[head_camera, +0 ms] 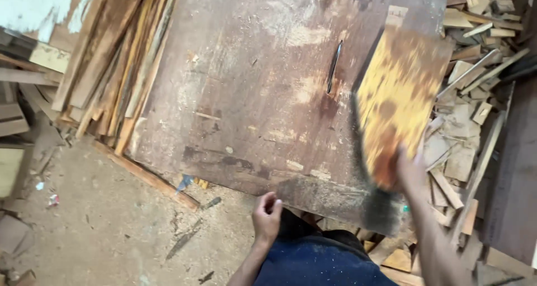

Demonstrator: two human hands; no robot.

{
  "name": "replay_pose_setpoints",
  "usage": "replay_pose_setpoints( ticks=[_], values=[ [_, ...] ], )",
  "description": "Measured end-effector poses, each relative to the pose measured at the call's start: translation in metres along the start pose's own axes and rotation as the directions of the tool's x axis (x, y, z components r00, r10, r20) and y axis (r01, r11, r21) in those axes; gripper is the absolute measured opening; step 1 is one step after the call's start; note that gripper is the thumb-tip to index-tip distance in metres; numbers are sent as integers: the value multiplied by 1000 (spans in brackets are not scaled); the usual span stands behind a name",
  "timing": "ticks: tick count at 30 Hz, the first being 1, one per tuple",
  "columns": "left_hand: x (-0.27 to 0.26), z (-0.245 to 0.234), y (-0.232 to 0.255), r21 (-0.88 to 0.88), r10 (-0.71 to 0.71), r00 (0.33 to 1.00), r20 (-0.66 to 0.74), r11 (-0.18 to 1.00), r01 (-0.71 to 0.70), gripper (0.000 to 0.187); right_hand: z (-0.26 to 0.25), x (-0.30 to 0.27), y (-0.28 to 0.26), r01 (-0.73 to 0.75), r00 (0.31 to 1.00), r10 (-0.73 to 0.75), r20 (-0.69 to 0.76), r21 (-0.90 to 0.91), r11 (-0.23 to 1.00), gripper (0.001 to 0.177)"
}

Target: Cutting a piece of wood using a table saw.

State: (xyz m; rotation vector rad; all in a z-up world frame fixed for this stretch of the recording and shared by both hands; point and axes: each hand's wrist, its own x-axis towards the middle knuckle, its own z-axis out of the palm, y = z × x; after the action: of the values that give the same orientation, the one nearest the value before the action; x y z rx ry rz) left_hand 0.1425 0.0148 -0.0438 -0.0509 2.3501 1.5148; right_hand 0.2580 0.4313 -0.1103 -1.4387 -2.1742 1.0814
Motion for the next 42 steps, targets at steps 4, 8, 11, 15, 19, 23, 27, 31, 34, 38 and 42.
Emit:
replay_pose_setpoints(
  ticks=[4, 8, 11, 15, 19, 23, 27, 31, 34, 38, 42],
  values=[
    [-8, 37, 29, 147, 394, 885, 249, 888, -437, 40, -19, -129, 8, -200, 976, 206, 75, -74, 977, 65],
    [-9, 62, 56, 132, 475, 815, 331, 832, -539, 53, -55, -199, 5, -201, 967, 204, 150, -33, 979, 63],
    [-9, 67, 51, 161, 494, 782, 381, 798, -582, 71, -65, -230, 14, -269, 930, 289, 228, -112, 957, 60],
    [1, 76, 39, 240, 455, 715, 530, 729, -641, 110, -47, -239, -14, -209, 898, 322, 299, -352, 912, 86],
    [12, 81, 32, 432, 420, 706, 570, 578, -692, 119, -16, -246, -76, 116, 896, 156, 415, -561, 820, 145],
    [33, 89, 22, 405, 415, 691, 592, 588, -700, 113, 6, -252, -63, 181, 947, 2, 320, -541, 821, 144],
    [47, 72, 11, 334, 411, 657, 632, 621, -709, 109, 19, -270, -71, 268, 948, -154, 277, -441, 857, 129],
    [67, 67, 13, 254, 433, 633, 642, 659, -708, 109, 30, -270, -78, 328, 935, -239, 261, -391, 860, 116],
    [81, 60, 13, 233, 456, 613, 645, 647, -726, 107, 43, -273, -83, 339, 933, -246, 262, -409, 848, 109],
    [99, 62, 14, 208, 476, 590, 652, 637, -743, 108, 53, -265, -95, 283, 947, -170, 272, -462, 841, 106],
    [108, 55, 12, 192, 477, 585, 656, 644, -741, 109, 65, -275, -91, 276, 953, -187, 240, -428, 860, 104]
  ],
)
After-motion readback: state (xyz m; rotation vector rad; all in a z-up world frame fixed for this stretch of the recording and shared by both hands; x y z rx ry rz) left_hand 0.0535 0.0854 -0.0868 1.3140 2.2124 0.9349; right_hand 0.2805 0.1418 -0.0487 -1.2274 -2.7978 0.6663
